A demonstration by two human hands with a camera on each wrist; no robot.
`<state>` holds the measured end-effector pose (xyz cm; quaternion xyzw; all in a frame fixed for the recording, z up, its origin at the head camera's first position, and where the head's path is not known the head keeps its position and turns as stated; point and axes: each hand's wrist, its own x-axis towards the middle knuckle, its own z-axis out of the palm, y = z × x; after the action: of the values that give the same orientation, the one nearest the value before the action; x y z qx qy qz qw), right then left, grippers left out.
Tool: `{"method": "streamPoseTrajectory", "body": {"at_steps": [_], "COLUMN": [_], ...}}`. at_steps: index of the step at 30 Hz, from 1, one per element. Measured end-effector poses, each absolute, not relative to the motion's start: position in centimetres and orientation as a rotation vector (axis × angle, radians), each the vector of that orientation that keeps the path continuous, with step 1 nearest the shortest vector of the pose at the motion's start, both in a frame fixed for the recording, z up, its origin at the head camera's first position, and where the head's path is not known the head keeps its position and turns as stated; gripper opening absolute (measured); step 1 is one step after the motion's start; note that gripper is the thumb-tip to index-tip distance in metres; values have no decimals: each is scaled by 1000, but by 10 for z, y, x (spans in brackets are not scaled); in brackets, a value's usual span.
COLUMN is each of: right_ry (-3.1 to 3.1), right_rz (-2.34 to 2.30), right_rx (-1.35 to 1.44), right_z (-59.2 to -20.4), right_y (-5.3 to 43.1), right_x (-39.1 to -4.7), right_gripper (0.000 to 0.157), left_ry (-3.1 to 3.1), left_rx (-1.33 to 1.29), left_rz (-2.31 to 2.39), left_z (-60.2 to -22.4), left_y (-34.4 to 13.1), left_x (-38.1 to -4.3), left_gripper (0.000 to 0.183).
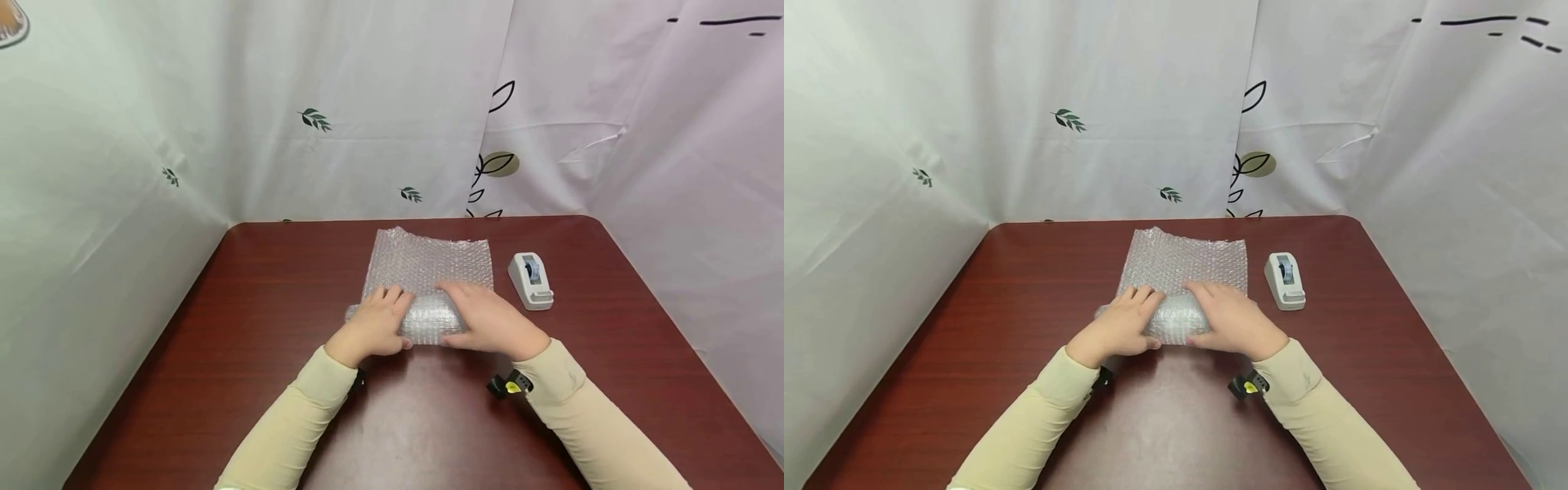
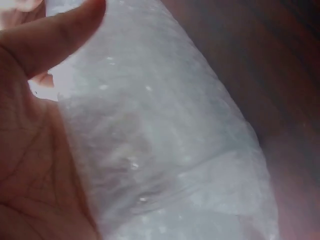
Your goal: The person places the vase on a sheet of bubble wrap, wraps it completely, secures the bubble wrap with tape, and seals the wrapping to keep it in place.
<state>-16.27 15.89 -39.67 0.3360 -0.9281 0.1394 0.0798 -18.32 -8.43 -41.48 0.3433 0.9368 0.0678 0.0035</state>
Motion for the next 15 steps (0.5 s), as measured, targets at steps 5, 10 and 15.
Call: {"method": "streamPoseTrajectory", "body": {"at_steps": [5, 10, 15], "right_ry": [-2819, -2802, -2778], "right_rz": [215, 135, 179], "right_rx": [945, 953, 994], "right_z": [-402, -406, -409], "right_y": [160, 161, 162], "right_x": [-161, -165, -171], "right_gripper": [97, 97, 95], "left_ry": [2927, 2909, 2910], "left_rx": [1056, 1046, 1051], "left_rz": [264, 272, 216], "left_z": [-418, -416, -412], "left_y": [-86, -87, -90], "left_x": [-187, -189, -188], "left_gripper": [80, 81, 84]}}
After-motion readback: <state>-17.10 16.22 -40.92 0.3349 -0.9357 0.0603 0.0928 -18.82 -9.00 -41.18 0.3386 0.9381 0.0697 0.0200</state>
